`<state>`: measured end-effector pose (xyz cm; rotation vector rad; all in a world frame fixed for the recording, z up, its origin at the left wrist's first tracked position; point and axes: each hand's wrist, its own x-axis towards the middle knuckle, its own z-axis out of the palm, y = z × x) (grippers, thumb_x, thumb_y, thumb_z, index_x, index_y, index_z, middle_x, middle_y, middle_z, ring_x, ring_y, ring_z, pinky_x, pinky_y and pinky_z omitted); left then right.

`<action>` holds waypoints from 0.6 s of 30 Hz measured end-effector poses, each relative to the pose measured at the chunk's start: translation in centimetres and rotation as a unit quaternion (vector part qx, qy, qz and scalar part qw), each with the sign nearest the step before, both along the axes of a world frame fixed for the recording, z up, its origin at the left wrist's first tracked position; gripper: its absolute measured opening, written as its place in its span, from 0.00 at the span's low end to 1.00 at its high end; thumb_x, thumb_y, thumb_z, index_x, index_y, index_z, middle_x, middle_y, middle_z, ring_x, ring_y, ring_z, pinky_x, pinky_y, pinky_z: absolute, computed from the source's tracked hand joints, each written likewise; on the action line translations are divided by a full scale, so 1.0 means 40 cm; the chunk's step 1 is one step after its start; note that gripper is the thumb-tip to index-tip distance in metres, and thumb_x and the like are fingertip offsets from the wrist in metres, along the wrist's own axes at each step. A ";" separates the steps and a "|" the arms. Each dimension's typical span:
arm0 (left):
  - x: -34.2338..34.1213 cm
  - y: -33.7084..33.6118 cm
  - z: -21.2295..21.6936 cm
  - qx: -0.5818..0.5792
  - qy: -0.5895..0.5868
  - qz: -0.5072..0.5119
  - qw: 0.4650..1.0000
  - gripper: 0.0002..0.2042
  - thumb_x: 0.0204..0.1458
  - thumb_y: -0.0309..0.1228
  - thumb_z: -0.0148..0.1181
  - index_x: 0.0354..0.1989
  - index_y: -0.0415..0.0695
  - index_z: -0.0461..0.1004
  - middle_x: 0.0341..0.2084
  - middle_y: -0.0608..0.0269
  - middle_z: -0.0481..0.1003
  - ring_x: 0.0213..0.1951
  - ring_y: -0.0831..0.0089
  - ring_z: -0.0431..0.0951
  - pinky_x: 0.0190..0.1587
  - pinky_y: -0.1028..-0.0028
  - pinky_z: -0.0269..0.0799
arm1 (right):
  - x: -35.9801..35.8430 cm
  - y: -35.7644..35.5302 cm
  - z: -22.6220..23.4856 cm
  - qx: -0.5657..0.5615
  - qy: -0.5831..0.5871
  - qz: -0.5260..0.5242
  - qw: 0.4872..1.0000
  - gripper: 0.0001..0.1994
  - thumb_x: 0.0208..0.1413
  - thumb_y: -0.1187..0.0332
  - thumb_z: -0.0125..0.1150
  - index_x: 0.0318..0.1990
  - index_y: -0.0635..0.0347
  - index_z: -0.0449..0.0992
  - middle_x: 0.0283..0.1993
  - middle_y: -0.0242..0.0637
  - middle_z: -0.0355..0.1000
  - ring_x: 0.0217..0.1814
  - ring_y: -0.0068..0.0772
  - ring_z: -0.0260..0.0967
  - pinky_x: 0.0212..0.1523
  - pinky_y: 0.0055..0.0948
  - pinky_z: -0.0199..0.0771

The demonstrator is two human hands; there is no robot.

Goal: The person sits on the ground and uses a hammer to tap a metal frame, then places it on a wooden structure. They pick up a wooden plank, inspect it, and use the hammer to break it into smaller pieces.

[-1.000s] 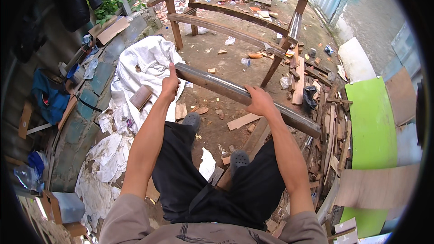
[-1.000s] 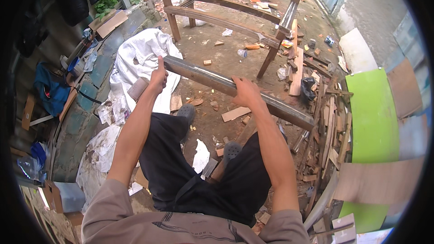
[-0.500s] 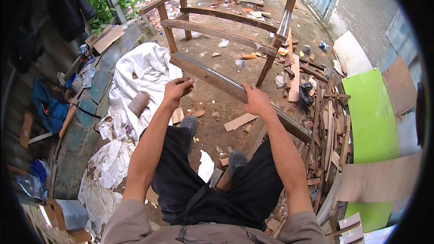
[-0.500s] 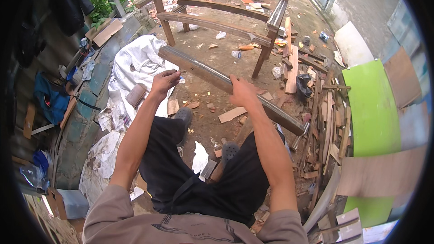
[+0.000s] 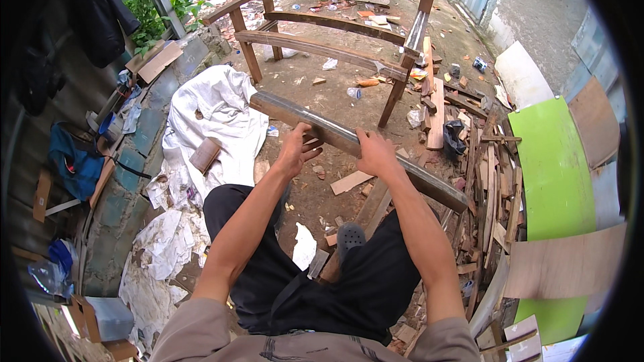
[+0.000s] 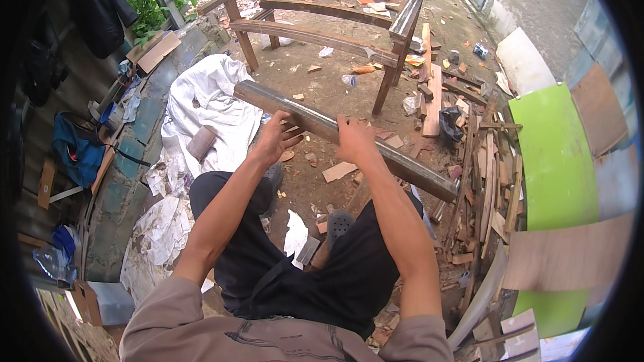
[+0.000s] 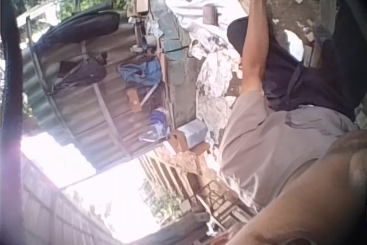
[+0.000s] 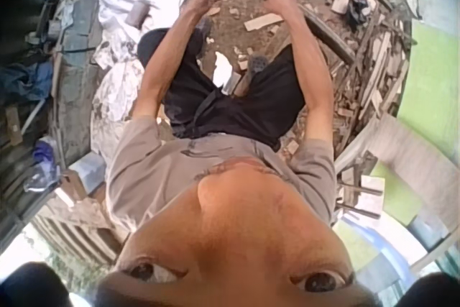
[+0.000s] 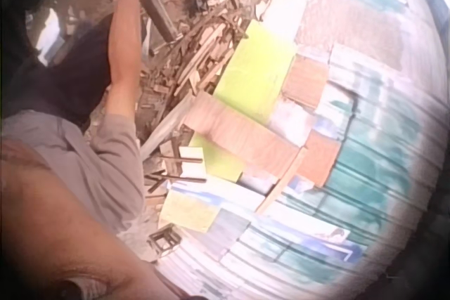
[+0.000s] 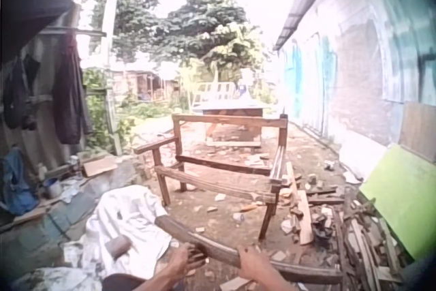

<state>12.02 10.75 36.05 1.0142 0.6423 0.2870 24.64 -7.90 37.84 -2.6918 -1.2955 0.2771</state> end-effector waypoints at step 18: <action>0.046 0.016 -0.110 -0.078 0.012 0.281 0.957 0.33 0.59 0.56 0.56 0.56 0.34 0.64 0.49 0.53 0.73 0.48 0.61 0.78 0.53 0.59 0.76 | 0.016 -0.021 0.040 -0.041 0.041 0.003 0.998 0.58 0.35 0.33 0.73 0.72 0.50 0.53 0.63 0.49 0.65 0.68 0.52 0.61 0.66 0.55 0.62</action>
